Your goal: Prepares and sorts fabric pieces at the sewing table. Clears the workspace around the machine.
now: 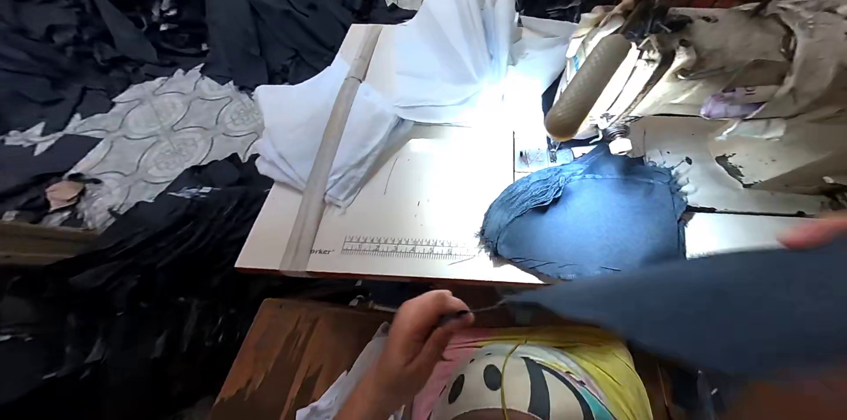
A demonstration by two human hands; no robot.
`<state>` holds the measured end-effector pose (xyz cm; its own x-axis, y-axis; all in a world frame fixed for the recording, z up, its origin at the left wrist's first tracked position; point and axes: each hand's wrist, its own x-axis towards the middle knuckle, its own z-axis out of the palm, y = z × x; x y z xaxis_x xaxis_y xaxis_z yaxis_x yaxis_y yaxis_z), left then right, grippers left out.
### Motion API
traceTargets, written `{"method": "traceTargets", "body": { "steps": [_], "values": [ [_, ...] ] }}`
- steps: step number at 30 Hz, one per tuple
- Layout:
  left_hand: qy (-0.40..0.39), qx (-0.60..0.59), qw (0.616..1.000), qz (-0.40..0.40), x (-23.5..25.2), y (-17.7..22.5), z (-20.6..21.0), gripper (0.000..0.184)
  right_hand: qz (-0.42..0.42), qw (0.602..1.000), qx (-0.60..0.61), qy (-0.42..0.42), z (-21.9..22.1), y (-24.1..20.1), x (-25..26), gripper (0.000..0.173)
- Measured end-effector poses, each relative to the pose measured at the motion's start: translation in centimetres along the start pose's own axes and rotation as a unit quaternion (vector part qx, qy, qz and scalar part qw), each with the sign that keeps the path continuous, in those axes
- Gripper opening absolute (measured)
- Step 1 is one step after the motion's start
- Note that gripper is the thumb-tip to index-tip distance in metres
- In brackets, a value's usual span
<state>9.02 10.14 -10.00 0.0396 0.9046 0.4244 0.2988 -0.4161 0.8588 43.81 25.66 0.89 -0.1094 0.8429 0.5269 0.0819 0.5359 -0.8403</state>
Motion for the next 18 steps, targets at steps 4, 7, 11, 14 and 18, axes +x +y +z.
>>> {"method": "traceTargets", "body": {
  "steps": [4,7,11,14,18],
  "values": [
    [0.038,0.309,0.949,-0.042,2.9,1.6,-0.4,0.028,0.16,0.915,-0.363,-0.076,1.6,6.0,1.1,0.037],
    [0.008,0.393,0.913,-0.112,3.5,0.5,0.8,0.028,0.143,0.87,-0.47,-0.042,4.1,5.2,0.7,0.051],
    [0.035,0.38,0.921,-0.08,3.2,0.2,1.5,0.031,-0.108,0.908,-0.373,-0.154,9.9,1.8,-2.0,0.043],
    [0.044,0.354,0.932,-0.058,3.3,0.7,1.9,0.033,-0.135,0.851,-0.351,-0.367,15.8,3.0,-3.7,0.031],
    [0.042,0.208,0.974,-0.079,1.7,0.8,1.6,0.055,-0.057,0.868,-0.246,-0.428,15.0,3.9,-2.2,0.042]
  ]
}}
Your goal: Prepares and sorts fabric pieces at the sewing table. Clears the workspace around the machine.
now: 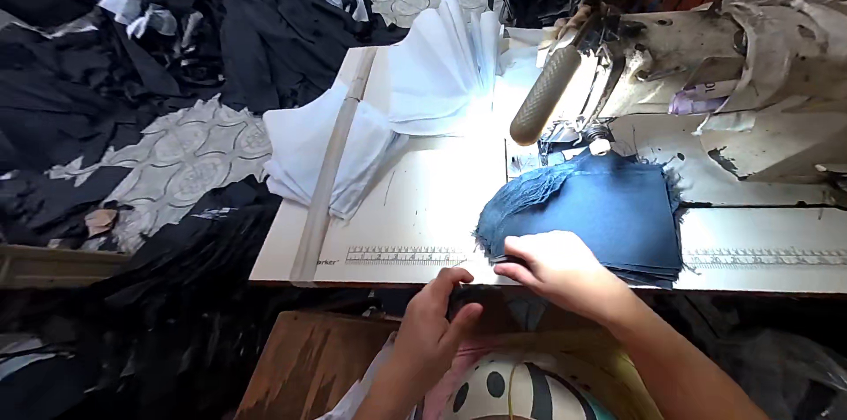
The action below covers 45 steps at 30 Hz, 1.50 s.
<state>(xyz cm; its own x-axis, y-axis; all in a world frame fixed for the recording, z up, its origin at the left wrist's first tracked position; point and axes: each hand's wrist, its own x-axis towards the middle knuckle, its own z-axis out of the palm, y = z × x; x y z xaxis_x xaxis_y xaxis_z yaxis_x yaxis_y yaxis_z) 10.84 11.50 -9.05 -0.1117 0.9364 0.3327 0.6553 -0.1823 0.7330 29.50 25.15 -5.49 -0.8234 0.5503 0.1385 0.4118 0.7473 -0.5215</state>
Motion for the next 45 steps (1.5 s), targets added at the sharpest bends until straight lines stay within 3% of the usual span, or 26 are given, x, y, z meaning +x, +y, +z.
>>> {"method": "traceTargets", "body": {
  "steps": [2,4,7,10,12,16,20,24,26,29,31,34,35,38,40,41,43,45],
  "values": [
    [0.014,-0.077,0.997,0.014,-0.8,-0.5,0.3,0.048,-0.016,0.983,0.169,0.067,-0.3,-0.2,-0.9,0.045],
    [0.04,-0.095,0.994,0.046,-0.9,-0.5,1.5,0.042,-0.002,0.961,0.265,0.079,0.7,-1.9,-1.5,0.05],
    [0.077,-0.093,0.99,0.066,-0.5,0.3,3.4,0.064,0.025,0.959,0.264,0.097,3.3,-3.6,-1.6,0.034],
    [0.109,-0.134,0.982,0.073,-0.8,0.6,4.6,0.072,0.019,0.951,0.281,0.128,4.5,-3.2,-1.6,0.013],
    [0.133,-0.14,0.978,0.078,-1.5,0.4,5.0,0.074,0.026,0.948,0.299,0.104,4.4,-3.2,-1.8,0.014],
    [0.188,-0.056,0.976,0.089,-2.3,-0.7,5.0,0.072,0.057,0.939,0.337,0.041,5.3,-4.0,-1.9,0.037],
    [0.191,-0.01,0.979,0.073,-2.6,-0.5,5.0,0.069,0.104,0.912,0.396,0.018,6.3,-4.8,-1.6,0.02],
    [0.148,-0.191,0.969,0.057,-2.8,-0.5,5.1,0.08,0.076,0.907,0.412,0.032,5.6,-5.1,-1.7,0.013],
    [0.082,-0.21,0.974,0.035,-3.8,-1.3,4.2,0.064,0.009,0.865,0.494,0.086,3.7,-5.2,-2.2,0.006],
    [-0.116,-0.081,0.99,-0.024,-5.5,-3.3,2.0,0.026,-0.104,0.803,0.555,0.191,-2.3,-4.5,-4.0,0.012],
    [-0.184,-0.056,0.981,-0.033,-5.5,-4.4,0.3,0.025,-0.109,0.783,0.533,0.302,-6.3,-3.3,-6.0,0.022],
    [-0.067,-0.145,0.987,0.025,-3.8,-3.1,-3.7,0.026,-0.018,0.753,0.472,0.458,-9.8,-1.2,-8.3,0.016],
    [-0.017,-0.163,0.984,0.066,-2.5,-2.1,-4.6,0.022,0.018,0.765,0.43,0.48,-10.7,-0.1,-8.5,0.012],
    [0.036,-0.082,0.988,0.124,1.2,-0.6,-5.4,0.021,0.153,0.831,0.282,0.454,-11.3,4.3,-8.2,0.017],
    [-0.008,0.077,0.995,0.066,2.4,-1.1,-4.2,0.027,0.294,0.879,0.125,0.355,-9.9,7.6,-8.1,0.011],
    [-0.063,0.13,0.989,0.015,2.8,-1.2,-3.6,0.026,0.347,0.892,0.063,0.281,-9.1,8.8,-8.0,0.023],
    [-0.12,0.168,0.977,-0.054,3.0,-1.6,-2.4,0.025,0.42,0.888,-0.02,0.184,-7.8,8.9,-7.4,0.032],
    [-0.1,0.174,0.978,-0.054,2.9,-1.7,-2.0,0.026,0.406,0.876,-0.113,0.233,-7.0,6.4,-6.6,0.036]
  ]
}}
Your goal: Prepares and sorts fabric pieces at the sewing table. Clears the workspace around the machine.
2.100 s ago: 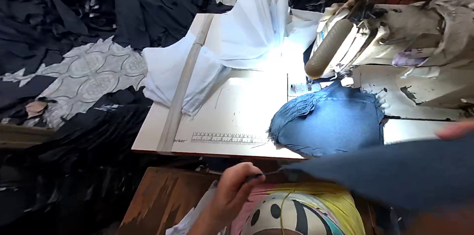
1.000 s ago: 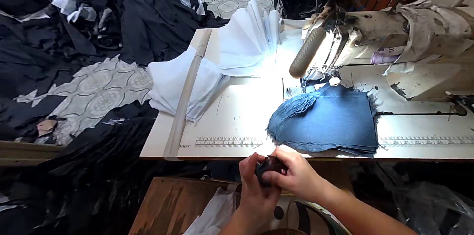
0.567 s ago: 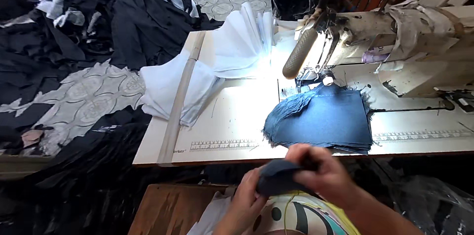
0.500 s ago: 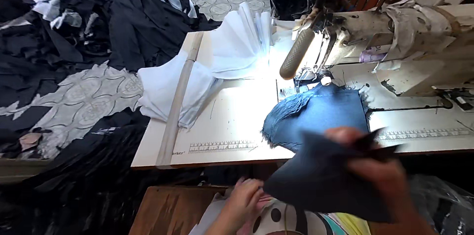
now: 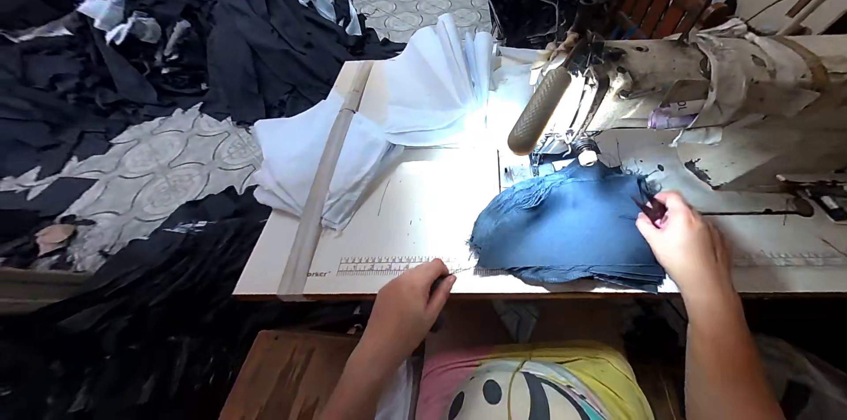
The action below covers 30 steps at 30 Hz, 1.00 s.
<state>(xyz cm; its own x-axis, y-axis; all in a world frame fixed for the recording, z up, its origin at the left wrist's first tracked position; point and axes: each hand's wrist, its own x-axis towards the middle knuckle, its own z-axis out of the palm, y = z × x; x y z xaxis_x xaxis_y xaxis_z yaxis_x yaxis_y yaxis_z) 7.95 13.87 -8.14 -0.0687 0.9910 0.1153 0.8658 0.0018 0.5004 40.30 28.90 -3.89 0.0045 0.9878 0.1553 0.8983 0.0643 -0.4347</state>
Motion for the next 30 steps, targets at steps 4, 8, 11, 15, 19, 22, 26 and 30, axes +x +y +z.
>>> {"method": "traceTargets", "body": {
  "steps": [4,8,11,15,19,22,26,30],
  "values": [
    [0.048,-0.014,0.998,0.031,-0.3,0.6,-0.2,0.029,-0.274,0.958,0.055,0.061,1.2,-6.9,-3.7,0.047],
    [0.073,-0.025,0.996,0.055,-0.5,1.7,-0.1,0.031,-0.418,0.899,0.002,-0.131,6.8,-11.8,-6.2,0.033],
    [0.09,-0.132,0.986,0.047,-1.1,1.3,0.0,0.039,-0.377,0.896,0.017,-0.232,6.5,-11.7,-5.0,0.043],
    [0.087,-0.54,0.837,0.033,-1.1,2.0,0.9,0.043,-0.397,0.84,0.315,-0.193,5.6,-10.8,-6.7,0.046],
    [0.16,-0.674,0.717,0.074,0.2,4.0,1.8,0.043,-0.396,0.831,0.352,-0.168,7.4,-11.9,-9.4,0.017],
    [0.043,-0.603,0.786,0.131,-1.4,3.0,3.0,0.049,-0.41,0.769,0.467,-0.153,4.6,-11.2,-8.5,0.012],
    [-0.151,-0.297,0.936,0.112,-4.1,0.6,4.7,0.019,-0.322,0.744,0.586,0.014,-3.2,-8.0,-6.5,0.02],
    [0.025,-0.339,0.934,0.107,-3.5,-2.0,2.1,0.026,-0.194,0.774,0.581,0.163,-4.3,-2.9,-1.9,0.013]
  ]
}}
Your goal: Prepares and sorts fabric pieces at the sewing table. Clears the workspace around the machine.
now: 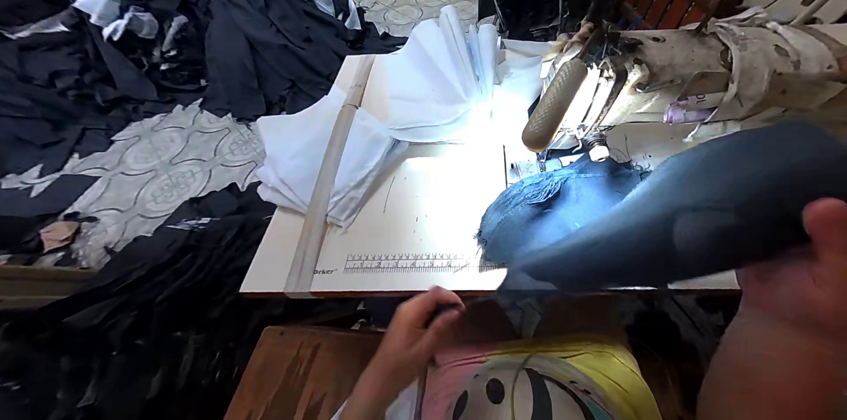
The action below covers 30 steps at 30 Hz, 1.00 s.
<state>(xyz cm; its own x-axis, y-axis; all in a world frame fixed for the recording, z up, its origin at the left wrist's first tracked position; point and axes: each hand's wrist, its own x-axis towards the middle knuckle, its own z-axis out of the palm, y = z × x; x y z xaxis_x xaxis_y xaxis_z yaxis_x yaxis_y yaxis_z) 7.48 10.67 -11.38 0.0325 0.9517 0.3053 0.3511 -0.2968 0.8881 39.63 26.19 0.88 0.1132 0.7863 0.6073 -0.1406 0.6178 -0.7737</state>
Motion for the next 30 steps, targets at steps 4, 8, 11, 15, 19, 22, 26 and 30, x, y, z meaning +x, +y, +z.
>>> {"method": "traceTargets", "body": {
  "steps": [4,8,11,15,19,22,26,30],
  "values": [
    [0.086,0.203,0.974,0.052,3.6,1.2,-1.1,0.028,0.094,0.93,-0.348,-0.076,-3.5,5.1,-0.9,0.024],
    [0.02,0.343,0.938,-0.052,5.1,1.3,0.3,0.023,0.177,0.791,-0.568,-0.146,-2.8,5.5,-1.9,0.041],
    [0.035,0.341,0.939,-0.035,4.7,1.6,0.7,0.026,0.014,0.819,-0.552,-0.158,0.4,2.5,-2.7,0.052],
    [0.058,0.336,0.94,-0.003,4.4,2.7,1.0,0.027,-0.111,0.806,-0.434,-0.387,8.9,3.5,-6.2,0.036],
    [0.097,0.203,0.974,0.018,3.3,3.4,1.0,0.032,0.073,0.675,-0.417,-0.604,11.8,4.7,-5.6,0.043],
    [0.115,-0.049,0.992,-0.035,2.5,3.1,1.0,0.048,0.002,0.848,-0.262,-0.461,9.7,4.8,-5.8,0.045],
    [0.145,-0.303,0.941,-0.045,3.3,3.3,2.8,0.051,0.089,0.898,-0.091,-0.42,10.9,3.6,-9.5,0.052],
    [0.156,-0.352,0.923,-0.018,4.1,3.4,3.7,0.048,0.146,0.892,-0.089,-0.419,12.4,4.5,-13.3,0.031]
  ]
}}
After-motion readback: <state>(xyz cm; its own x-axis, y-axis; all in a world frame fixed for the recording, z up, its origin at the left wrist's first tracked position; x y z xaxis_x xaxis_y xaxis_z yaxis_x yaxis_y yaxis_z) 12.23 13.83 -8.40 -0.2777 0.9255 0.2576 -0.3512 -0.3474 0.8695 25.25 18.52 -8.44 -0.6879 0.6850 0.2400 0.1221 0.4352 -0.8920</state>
